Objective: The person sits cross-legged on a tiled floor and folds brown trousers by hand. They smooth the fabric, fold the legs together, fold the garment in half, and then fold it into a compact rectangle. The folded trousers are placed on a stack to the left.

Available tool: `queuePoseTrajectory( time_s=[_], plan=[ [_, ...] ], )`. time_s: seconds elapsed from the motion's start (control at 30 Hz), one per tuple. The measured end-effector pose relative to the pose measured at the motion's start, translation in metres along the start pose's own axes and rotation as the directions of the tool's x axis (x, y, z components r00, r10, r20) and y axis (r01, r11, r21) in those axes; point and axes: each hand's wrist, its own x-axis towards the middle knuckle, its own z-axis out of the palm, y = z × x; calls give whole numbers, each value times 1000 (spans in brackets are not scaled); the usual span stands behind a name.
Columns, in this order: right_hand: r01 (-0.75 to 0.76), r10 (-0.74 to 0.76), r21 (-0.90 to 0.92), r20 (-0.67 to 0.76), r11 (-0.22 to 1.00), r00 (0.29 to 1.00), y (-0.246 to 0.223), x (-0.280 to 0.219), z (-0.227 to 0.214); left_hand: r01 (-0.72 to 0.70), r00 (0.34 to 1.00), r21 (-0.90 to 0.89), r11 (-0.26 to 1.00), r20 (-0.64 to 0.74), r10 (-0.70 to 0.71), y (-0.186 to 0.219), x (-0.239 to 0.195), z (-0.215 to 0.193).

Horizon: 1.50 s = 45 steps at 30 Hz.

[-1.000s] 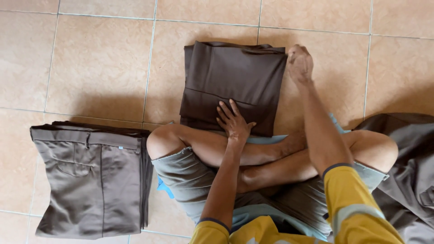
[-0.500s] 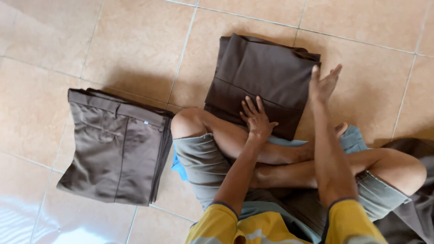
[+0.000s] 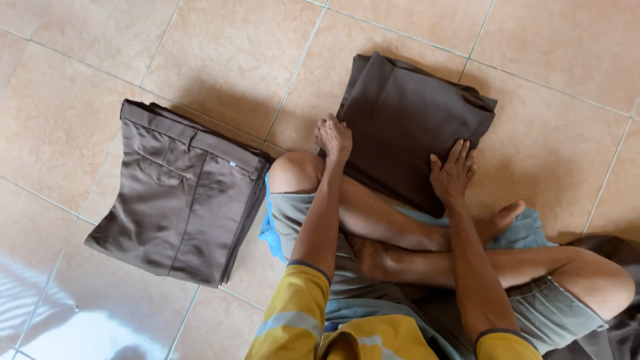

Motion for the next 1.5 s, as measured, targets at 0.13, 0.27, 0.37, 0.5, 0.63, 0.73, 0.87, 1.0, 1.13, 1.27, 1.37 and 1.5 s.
queuePoseTrajectory(
  time_s=[0.13, 0.27, 0.37, 0.5, 0.63, 0.73, 0.87, 1.0, 1.13, 1.27, 1.37, 1.5],
  plan=[
    [-40, 29, 82, 124, 996, 992, -1, 0, -9, 54, 999, -7, 999, 0, -54, -16, -1, 10],
    [-28, 12, 98, 161, 995, 987, -1, 0, -16, 180, 977, -122, 976, 138, -163, -4, -8, -10],
    [-53, 36, 98, 170, 994, 985, 5, 0, -12, 227, 961, -354, 907, 233, -150, 20, -29, -63],
    [-58, 36, 101, 213, 993, 976, 11, 10, -16, 212, 927, -264, 941, 359, -108, 5, 1, -56],
    [-65, 65, 84, -3, 994, 998, -6, 14, -27, 148, 916, -164, 975, 395, -73, 2, 6, -41],
    [13, 27, 319, -119, 948, 993, -57, 18, -33, 64, 939, -140, 988, 343, -13, 12, -11, -41],
    [-249, 99, 500, 308, 830, 946, -147, 35, -52, -29, 956, -211, 977, 279, 89, 45, -63, -90],
    [-290, 56, 433, 476, 854, 878, -184, 39, -22, -37, 929, -28, 999, 368, 45, 16, -40, -51],
    [-381, 53, 526, 534, 761, 844, -177, 26, -45, 73, 870, 45, 996, 486, -86, 1, -6, -29],
    [-663, 46, 624, 713, 414, 700, -202, 11, -127, 171, 847, -121, 978, 525, -83, 2, -8, -25],
    [-586, -2, 543, 734, 602, 679, -213, 23, -151, 82, 900, -126, 989, 436, -19, 62, -70, -71],
    [-273, -2, 258, 730, 927, 683, -224, 38, -161, -272, 929, -66, 960, 243, 280, 79, -148, -28]
  ],
)
